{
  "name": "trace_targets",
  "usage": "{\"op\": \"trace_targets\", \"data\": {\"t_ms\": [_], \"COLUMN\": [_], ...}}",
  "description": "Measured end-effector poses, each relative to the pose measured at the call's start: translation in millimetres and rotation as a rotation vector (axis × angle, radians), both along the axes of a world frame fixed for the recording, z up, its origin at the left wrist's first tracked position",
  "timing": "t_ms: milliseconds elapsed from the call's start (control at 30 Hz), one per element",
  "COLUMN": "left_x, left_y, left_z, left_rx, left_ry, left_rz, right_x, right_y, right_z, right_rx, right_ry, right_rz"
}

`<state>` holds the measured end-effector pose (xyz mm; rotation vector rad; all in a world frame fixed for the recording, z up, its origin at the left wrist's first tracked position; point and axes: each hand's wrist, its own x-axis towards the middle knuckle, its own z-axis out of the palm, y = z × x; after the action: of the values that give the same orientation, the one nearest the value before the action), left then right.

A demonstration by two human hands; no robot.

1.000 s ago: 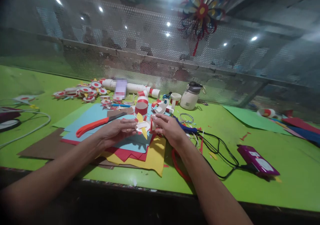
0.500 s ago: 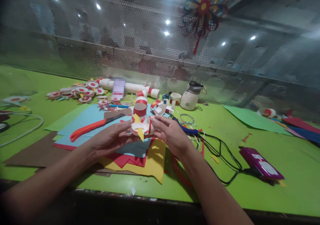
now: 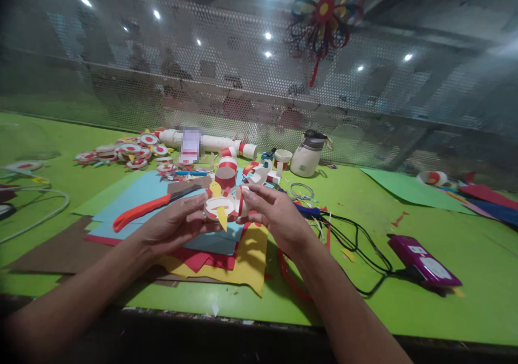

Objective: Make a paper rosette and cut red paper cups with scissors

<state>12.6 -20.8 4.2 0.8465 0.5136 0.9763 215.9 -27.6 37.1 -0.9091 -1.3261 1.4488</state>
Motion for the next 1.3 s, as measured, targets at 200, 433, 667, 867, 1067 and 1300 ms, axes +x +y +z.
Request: {"op": "trace_targets", "data": {"t_ms": [200, 433, 667, 867, 1067, 1300], "left_x": [-0.2, 5.3, 9.2, 8.2, 10.4, 9.2], "left_y": [-1.4, -0.8, -2.7, -3.8, -2.5, 0.9], "left_z": [2.0, 1.0, 1.0, 1.5, -2.9, -5.7], "left_rx": [0.005, 0.002, 0.016, -0.016, 0.043, 0.091], "left_ry": [0.043, 0.006, -0.032, -0.078, -0.104, -0.116], "left_rz": [0.025, 0.023, 0.0, 0.018, -0.025, -0.012], "right_x": [6.8, -3.4, -13.8, -14.2, -19.6, -21.5], "right_y": [-1.9, -16.4, -16.6, -16.9, -17.9, -17.5], "right_z": [9.0, 19.2, 22.3, 23.4, 23.3, 25.0], "right_rx": [0.084, 0.283, 0.325, 0.523, 0.612, 0.634], "right_ry": [-0.001, -0.215, -0.43, -0.608, -0.829, -0.907], "right_rz": [-0.189, -0.196, -0.181, -0.264, -0.288, -0.196]}}
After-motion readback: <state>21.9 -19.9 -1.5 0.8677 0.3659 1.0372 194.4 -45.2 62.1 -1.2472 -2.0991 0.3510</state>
